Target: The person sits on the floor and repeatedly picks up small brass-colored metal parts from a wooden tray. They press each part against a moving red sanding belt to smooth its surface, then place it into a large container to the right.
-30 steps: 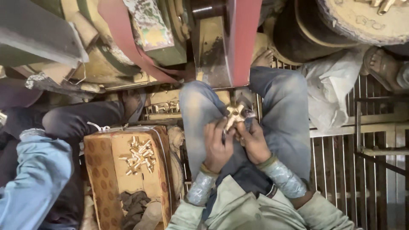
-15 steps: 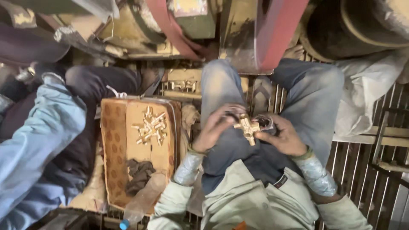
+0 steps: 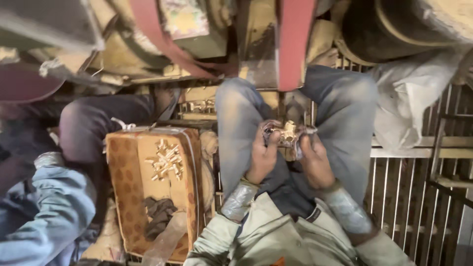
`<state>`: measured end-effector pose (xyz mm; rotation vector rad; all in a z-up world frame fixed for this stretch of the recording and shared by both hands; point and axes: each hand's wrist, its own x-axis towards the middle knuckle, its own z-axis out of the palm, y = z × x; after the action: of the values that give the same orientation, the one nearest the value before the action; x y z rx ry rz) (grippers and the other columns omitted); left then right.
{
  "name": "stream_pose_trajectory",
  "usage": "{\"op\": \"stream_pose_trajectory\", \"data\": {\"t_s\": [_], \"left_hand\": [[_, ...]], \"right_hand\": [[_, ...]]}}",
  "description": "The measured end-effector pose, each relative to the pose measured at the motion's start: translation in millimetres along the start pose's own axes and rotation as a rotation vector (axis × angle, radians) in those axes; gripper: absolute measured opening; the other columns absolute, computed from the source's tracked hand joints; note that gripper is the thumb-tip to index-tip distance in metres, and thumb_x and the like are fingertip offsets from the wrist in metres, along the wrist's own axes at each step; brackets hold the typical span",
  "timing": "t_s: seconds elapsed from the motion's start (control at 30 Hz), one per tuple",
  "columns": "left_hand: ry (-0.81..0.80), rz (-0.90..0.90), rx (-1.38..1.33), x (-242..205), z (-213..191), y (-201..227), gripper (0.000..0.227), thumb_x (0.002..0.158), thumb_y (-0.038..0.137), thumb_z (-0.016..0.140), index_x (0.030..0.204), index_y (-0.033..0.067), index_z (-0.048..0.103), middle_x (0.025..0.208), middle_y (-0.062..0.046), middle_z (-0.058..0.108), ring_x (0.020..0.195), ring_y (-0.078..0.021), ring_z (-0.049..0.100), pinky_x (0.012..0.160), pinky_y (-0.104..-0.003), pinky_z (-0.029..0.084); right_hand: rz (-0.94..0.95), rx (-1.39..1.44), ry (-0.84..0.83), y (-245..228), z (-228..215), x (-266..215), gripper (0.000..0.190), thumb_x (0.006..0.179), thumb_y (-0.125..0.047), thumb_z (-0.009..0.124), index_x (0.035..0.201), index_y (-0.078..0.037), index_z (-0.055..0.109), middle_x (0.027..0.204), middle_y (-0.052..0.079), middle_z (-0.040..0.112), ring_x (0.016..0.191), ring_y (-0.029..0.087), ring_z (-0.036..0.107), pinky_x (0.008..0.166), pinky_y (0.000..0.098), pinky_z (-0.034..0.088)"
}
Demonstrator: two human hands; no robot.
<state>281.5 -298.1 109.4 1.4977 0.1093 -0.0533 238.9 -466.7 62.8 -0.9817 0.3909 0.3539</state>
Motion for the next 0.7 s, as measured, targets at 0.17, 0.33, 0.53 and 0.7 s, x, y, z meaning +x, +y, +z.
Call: {"op": "stream_pose_trajectory", "data": {"t_s": [0.17,0.33,0.53,0.7], "left_hand": [[-0.297,-0.153,-0.192,25.8,-10.0,-12.6,0.046,0.106,0.022,0.061,0.145,0.0034,0.048,0.134,-0.002,0.059,0.122,-0.0111,0.056,0.101,-0.027,0.051],[-0.238,-0.209,-0.227,60.7,1.8,-33.8,0.043,0.104,0.02,0.065,0.142,0.0022,0.055,0.12,-0.003,0.065,0.104,-0.0111,0.062,0.085,-0.027,0.054],[0.064,-0.231,-0.317,77.4,29.0,-71.9,0.033,0.103,0.021,0.067,0.13,0.0032,0.063,0.107,0.0,0.069,0.09,-0.008,0.063,0.075,-0.026,0.055],[0.128,-0.257,-0.502,86.1,33.5,-98.2,0.033,0.102,0.021,0.069,0.13,0.0039,0.064,0.108,0.0,0.068,0.088,-0.0091,0.062,0.075,-0.026,0.052]], "right_hand": [[-0.164,-0.106,-0.026,-48.4,-2.7,41.2,0.04,0.103,-0.026,0.062,0.136,-0.004,0.056,0.121,-0.001,0.065,0.109,0.008,0.059,0.096,0.025,0.048],[-0.167,-0.229,-0.135,-83.7,-13.0,88.7,0.028,0.104,-0.022,0.065,0.124,-0.002,0.065,0.11,0.0,0.068,0.098,0.008,0.061,0.087,0.0249,0.05],[-0.073,-0.205,-0.116,-73.3,-18.6,134.1,0.022,0.103,-0.019,0.065,0.118,-0.002,0.066,0.099,-0.002,0.069,0.087,0.006,0.061,0.077,0.0237,0.051],[-0.143,-0.269,-0.08,-62.1,-18.7,148.8,0.019,0.102,-0.016,0.068,0.116,-0.002,0.069,0.096,-0.004,0.068,0.082,0.004,0.057,0.071,0.0225,0.046]]}}
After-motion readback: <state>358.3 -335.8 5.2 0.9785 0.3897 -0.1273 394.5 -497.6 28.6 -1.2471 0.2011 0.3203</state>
